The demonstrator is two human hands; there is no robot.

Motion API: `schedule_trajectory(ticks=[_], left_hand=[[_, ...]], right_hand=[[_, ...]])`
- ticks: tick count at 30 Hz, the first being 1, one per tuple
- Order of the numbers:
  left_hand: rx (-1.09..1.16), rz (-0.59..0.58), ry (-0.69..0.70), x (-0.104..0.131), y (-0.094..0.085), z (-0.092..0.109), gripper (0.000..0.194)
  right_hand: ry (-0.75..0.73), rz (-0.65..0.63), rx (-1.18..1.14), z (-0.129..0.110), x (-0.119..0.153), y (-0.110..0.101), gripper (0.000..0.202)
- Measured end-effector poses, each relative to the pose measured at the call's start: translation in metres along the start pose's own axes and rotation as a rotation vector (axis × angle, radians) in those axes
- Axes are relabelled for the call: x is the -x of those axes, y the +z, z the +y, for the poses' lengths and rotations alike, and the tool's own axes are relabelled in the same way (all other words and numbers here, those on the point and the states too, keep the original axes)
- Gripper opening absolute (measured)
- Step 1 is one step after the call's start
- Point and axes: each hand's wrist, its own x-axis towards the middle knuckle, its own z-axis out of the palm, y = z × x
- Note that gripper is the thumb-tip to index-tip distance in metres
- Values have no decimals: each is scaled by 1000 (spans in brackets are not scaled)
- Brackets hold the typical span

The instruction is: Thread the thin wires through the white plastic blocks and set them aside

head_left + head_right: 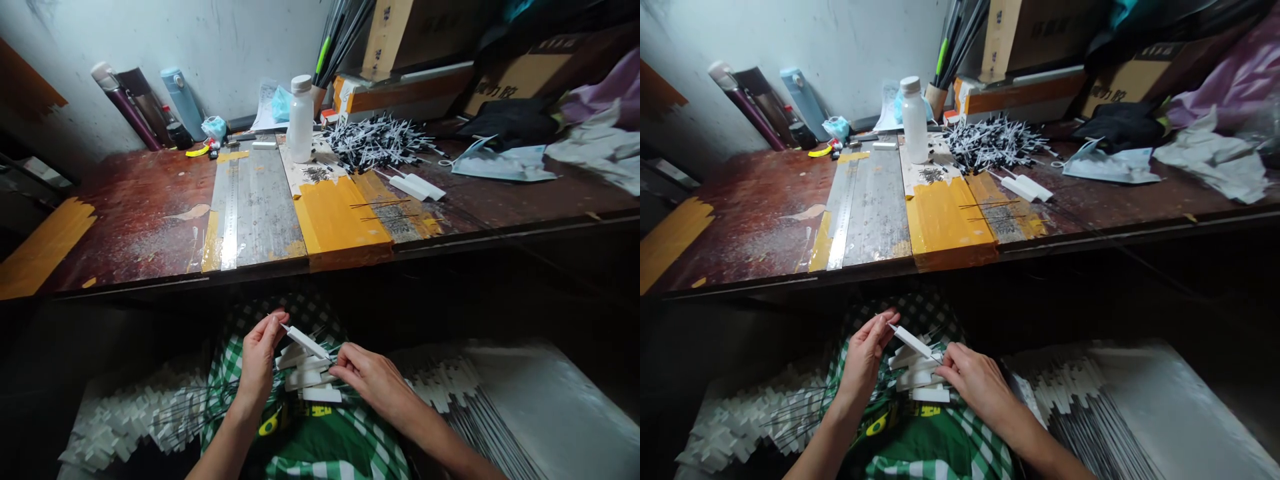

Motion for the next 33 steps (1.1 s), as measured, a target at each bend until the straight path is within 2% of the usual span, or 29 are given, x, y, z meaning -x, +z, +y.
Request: schedule_trajectory(ticks=[22, 28, 33], left_hand=[[-27, -10, -11, 3, -1, -2, 35], [-38, -47, -29, 8, 3, -3, 37], [-99, -28, -35, 15, 14, -6, 54]], right_hand=[[40, -8, 13, 9, -5, 4, 22], [53, -32, 19, 5, -4, 4, 24], [17, 30, 95, -3, -1, 14, 23]])
